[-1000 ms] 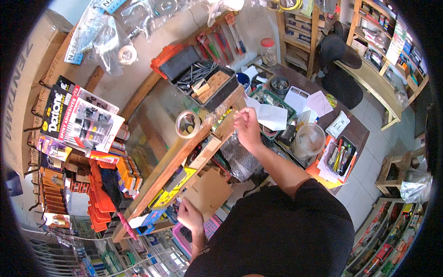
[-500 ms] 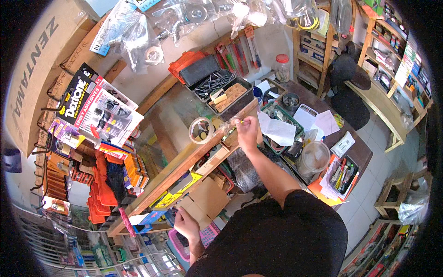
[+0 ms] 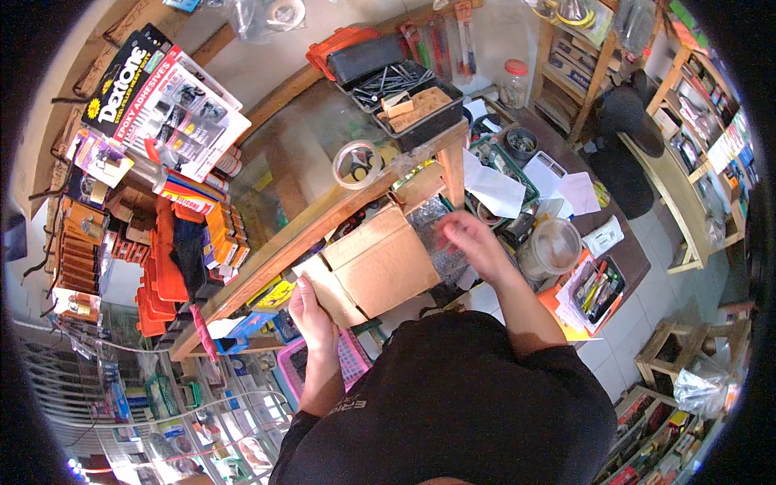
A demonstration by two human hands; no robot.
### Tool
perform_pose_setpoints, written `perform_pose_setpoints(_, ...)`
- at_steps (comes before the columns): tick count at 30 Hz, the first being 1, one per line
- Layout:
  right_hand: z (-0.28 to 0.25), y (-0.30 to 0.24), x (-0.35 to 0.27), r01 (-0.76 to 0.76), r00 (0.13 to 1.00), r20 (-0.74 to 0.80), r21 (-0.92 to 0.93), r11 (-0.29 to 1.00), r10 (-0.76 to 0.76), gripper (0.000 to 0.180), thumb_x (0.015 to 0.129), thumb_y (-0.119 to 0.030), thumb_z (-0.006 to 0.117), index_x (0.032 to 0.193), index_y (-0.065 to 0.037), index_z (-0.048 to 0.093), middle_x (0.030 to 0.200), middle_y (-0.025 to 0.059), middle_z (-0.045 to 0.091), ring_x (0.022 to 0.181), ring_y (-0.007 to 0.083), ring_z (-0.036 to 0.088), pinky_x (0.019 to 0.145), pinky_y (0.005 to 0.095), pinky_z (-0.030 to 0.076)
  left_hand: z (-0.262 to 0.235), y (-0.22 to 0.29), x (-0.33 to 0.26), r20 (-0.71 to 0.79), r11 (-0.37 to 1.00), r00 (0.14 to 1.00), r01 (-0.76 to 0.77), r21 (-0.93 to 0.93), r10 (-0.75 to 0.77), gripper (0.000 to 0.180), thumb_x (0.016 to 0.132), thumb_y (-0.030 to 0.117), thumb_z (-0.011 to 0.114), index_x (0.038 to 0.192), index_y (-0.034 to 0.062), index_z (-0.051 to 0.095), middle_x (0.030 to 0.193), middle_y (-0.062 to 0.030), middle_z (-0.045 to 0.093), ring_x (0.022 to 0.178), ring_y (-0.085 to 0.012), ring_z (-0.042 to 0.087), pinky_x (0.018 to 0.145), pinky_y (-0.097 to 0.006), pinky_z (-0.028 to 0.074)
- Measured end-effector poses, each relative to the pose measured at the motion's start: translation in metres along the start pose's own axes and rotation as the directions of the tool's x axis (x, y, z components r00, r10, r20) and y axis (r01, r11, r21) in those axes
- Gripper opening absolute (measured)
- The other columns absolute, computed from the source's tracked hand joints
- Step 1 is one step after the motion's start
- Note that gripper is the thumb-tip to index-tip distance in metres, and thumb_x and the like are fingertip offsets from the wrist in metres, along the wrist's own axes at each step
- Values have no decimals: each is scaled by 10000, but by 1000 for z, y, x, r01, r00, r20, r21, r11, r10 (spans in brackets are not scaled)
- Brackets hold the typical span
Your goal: The person folds a small cardboard box and secures it with tape using scissors.
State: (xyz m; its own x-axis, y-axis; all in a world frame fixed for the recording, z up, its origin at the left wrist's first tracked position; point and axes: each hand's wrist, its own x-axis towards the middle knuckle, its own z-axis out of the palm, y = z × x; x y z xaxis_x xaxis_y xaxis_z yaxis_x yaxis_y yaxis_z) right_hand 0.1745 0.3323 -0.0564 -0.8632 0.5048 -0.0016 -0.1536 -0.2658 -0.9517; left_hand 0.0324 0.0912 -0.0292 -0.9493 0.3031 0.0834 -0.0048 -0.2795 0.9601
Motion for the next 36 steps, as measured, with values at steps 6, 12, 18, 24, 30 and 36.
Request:
perform_pose_setpoints(6,20,-3,-6,36,978,210,-109,993,-13,325,928,-258,530,1097,17,563,907,22,606,857,79,531,768,250,441,14,-3,1,56,999,998,31,-40,-29,362,976,287,427,1033,-43,567,977,-94,630,847,-126,591,761,-271,478)
perform_pose_setpoints(12,22,-9,-2,-39,987,152,-107,994,55,390,923,-319,531,1091,29,575,935,21,626,847,80,548,764,250,446,30,22,0,204,984,972,138,-115,-113,435,968,340,417,1199,-23,482,1116,-120,585,988,-194,589,850,-328,482)
perform_pose_setpoints(18,29,-13,-4,-77,984,153,-70,995,87,357,969,-260,439,1150,28,545,1043,51,621,947,99,554,847,244,425,49,32,-13,318,977,945,130,-171,-70,627,909,482,462,1347,59,314,1309,-105,401,1213,-257,412,1030,-420,332)
perform_pose_setpoints(24,22,-10,2,-191,966,193,99,977,170,320,958,-233,455,1117,23,563,1017,52,631,918,106,583,816,251,452,33,21,3,473,953,834,-300,-44,284,527,838,493,567,1082,34,483,1176,-112,441,1106,-242,435,958,-391,344)
perform_pose_setpoints(30,16,-12,20,-179,974,116,-124,976,193,284,917,-215,506,1024,22,619,957,60,645,869,109,585,769,255,451,21,57,13,771,815,637,-440,378,-13,382,669,321,765,813,-10,641,852,-78,557,876,-219,508,803,-347,387)
perform_pose_setpoints(36,5,-17,43,-149,945,281,-88,985,168,289,912,-245,529,1031,-6,640,948,59,655,866,113,589,774,259,446,18,58,6,761,804,617,-340,488,-201,441,589,246,836,928,16,672,946,-58,540,942,-210,488,866,-340,360)
